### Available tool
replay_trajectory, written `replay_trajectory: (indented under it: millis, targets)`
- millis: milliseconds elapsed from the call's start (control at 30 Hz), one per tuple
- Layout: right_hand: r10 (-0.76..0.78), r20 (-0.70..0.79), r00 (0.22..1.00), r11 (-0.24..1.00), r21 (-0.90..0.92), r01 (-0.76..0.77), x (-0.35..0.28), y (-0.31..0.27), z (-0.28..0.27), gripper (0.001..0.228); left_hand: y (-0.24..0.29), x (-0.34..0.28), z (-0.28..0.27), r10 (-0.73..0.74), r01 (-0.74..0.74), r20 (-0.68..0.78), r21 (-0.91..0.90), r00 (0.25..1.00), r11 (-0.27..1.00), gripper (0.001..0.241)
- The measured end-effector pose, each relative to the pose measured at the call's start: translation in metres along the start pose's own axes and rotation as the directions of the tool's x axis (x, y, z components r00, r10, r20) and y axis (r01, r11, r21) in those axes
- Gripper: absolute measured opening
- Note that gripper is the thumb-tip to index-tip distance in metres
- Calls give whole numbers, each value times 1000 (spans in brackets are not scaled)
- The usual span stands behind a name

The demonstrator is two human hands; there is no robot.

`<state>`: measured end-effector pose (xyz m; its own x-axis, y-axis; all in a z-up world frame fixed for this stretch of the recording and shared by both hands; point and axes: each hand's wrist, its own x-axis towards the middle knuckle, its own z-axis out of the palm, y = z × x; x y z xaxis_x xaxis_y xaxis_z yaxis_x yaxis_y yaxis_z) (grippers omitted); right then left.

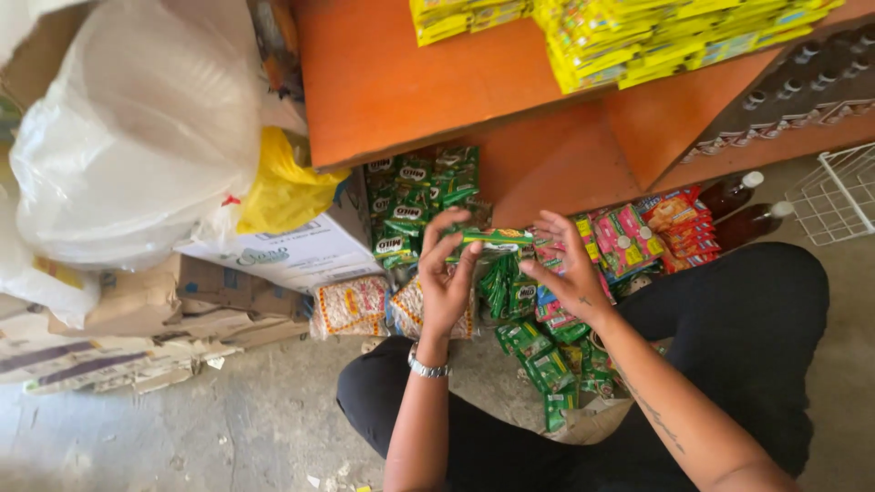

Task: Organizing and stacking small seasoning and beverage powder packets on a store shelf.

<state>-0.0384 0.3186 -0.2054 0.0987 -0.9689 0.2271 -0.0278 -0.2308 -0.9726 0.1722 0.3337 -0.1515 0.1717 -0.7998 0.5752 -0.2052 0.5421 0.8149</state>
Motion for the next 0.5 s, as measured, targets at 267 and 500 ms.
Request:
replay_trajectory:
  millis: [267, 500]
  targets:
    - [-101, 228, 969, 991, 108, 78, -7, -27, -12, 60, 79, 42, 21, 25, 21, 199, -226, 980, 974, 14]
    - [-39, 175, 984, 927, 373, -30, -28, 3, 5, 40, 11, 13, 39, -170, 259, 225, -459, 959, 850, 16]
